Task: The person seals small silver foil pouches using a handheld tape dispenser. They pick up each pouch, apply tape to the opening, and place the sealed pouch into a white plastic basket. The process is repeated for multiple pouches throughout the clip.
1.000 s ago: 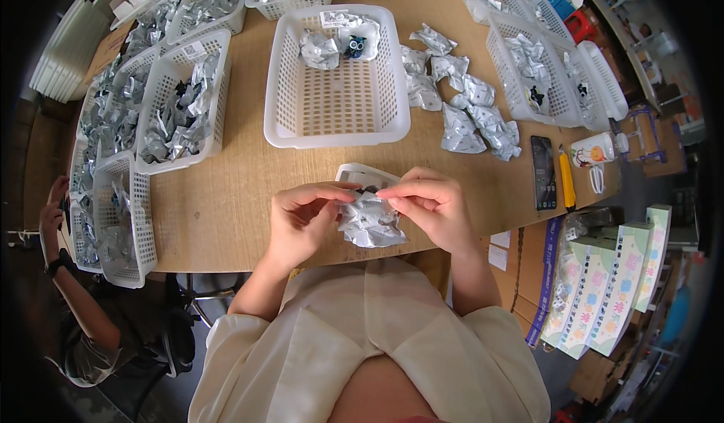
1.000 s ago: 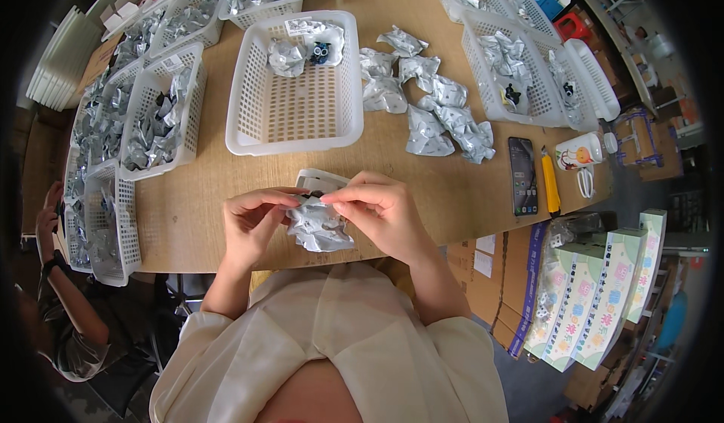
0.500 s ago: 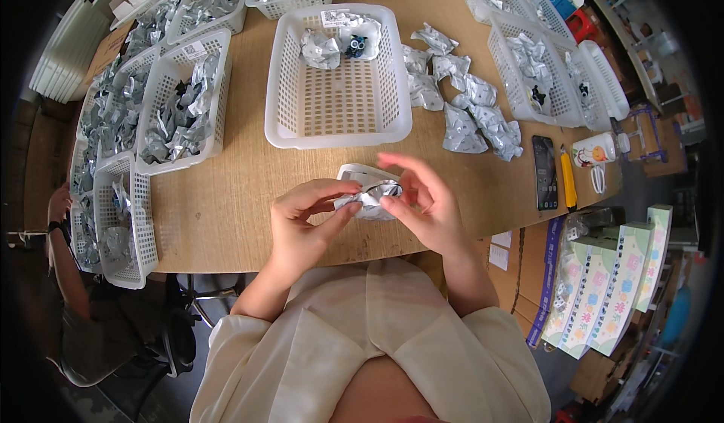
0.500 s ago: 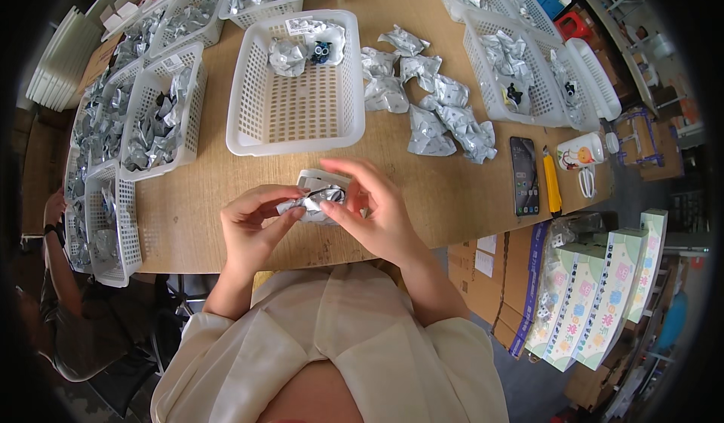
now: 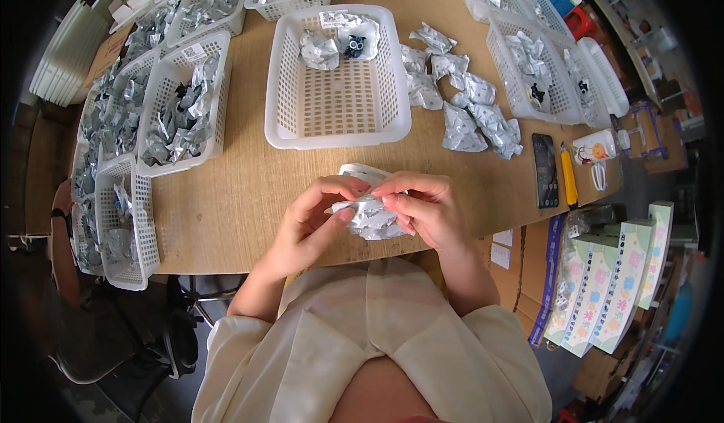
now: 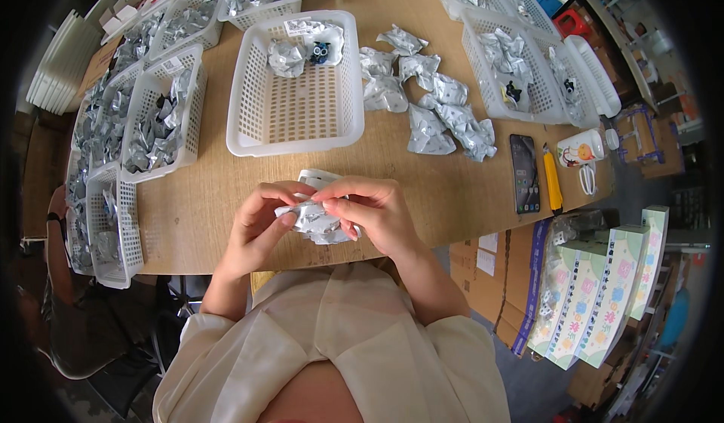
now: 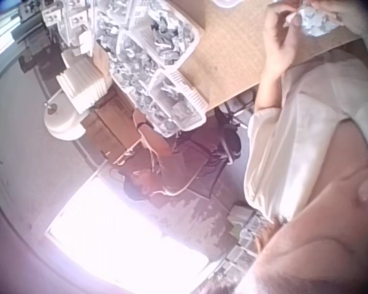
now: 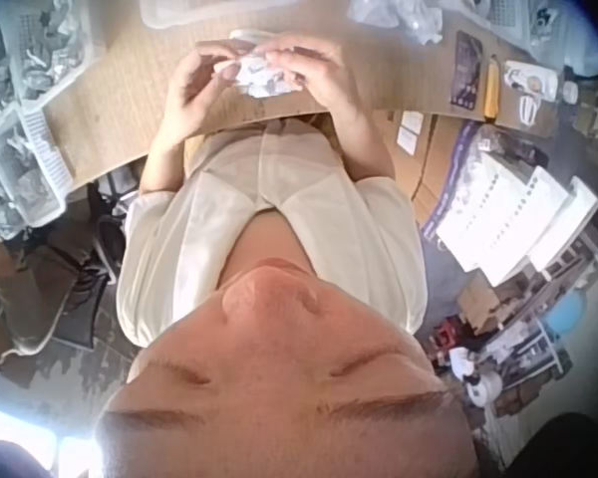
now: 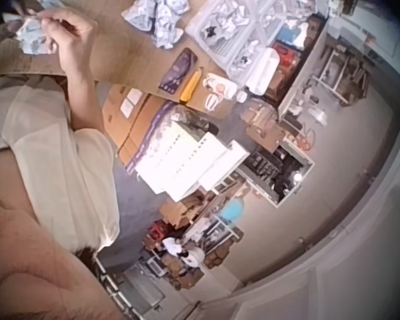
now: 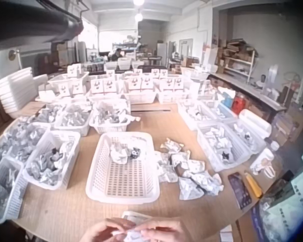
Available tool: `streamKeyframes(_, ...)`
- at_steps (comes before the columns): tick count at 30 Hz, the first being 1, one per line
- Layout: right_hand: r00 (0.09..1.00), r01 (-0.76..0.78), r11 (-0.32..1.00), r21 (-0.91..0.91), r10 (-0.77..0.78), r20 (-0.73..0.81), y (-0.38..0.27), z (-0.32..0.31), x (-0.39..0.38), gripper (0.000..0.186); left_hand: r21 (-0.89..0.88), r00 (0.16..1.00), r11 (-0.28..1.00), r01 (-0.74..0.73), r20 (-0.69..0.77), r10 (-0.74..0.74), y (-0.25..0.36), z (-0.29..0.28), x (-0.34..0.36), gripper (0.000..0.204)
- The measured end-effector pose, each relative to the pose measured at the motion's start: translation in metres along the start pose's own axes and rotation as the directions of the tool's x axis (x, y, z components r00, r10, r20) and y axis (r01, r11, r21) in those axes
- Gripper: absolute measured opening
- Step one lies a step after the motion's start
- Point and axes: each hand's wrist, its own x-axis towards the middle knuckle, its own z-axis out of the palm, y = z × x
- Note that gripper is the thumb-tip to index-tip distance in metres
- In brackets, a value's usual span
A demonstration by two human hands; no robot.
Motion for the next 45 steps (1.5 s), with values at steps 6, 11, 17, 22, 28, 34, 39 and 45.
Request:
streamKeyframes(6, 0.997, -0.030, 0.989, 0.147, 0.019, 0.076, 0.000, -0.002, -0.004, 0.011, 0.162, 0.977, 0.981, -0.109, 0.198, 0.076, -0.007, -0.020, -0.005, 0.025)
streamKeyframes(11, 0.986, -0.083, 0.986, 0.144, 0.060, 0.155, -0.001, -0.006, -0.005, 0.008, -0.019, 0.969, 0.996, -0.083, 0.233, 0.085, -0.014, -0.022, -0.005, 0.021)
streamKeyframes(17, 0.993, -0.073, 0.991, 0.116, 0.061, 0.105, 0.004, -0.005, -0.005, 0.004, 0.091, 0.967, 0.992, -0.091, 0.248, 0.066, -0.008, -0.021, -0.005, 0.024)
streamKeyframes(22, 0.997, 0.027, 0.999, -0.032, -0.029, -0.065, 0.008, 0.001, -0.006, 0.015, 0.491, 0.945, 0.818, -0.301, 0.265, 0.189, -0.001, -0.017, -0.005, 0.023)
streamKeyframes(28, 0.995, 0.047, 0.999, 0.026, -0.044, -0.093, 0.012, -0.001, -0.008, 0.024, 0.440, 0.967, 0.863, -0.247, 0.163, 0.194, -0.006, -0.011, -0.008, 0.024)
streamKeyframes(34, 0.895, 0.225, 0.869, -0.441, -0.363, -0.260, 0.008, -0.017, -0.026, 0.019, 0.393, 0.987, 0.918, -0.054, 0.161, -0.011, -0.002, -0.024, -0.016, 0.026)
streamKeyframes(39, 0.887, 0.144, 0.660, -0.737, -0.416, -0.199, 0.017, -0.036, -0.023, 0.015, 0.420, 0.983, 0.907, 0.041, 0.148, -0.113, 0.000, -0.030, -0.016, 0.024)
streamKeyframes(45, 0.942, 0.024, 0.487, -0.873, -0.302, -0.143, 0.004, -0.012, -0.013, 0.011, 0.420, 0.975, 0.901, 0.112, 0.128, -0.181, -0.005, -0.034, -0.019, 0.023)
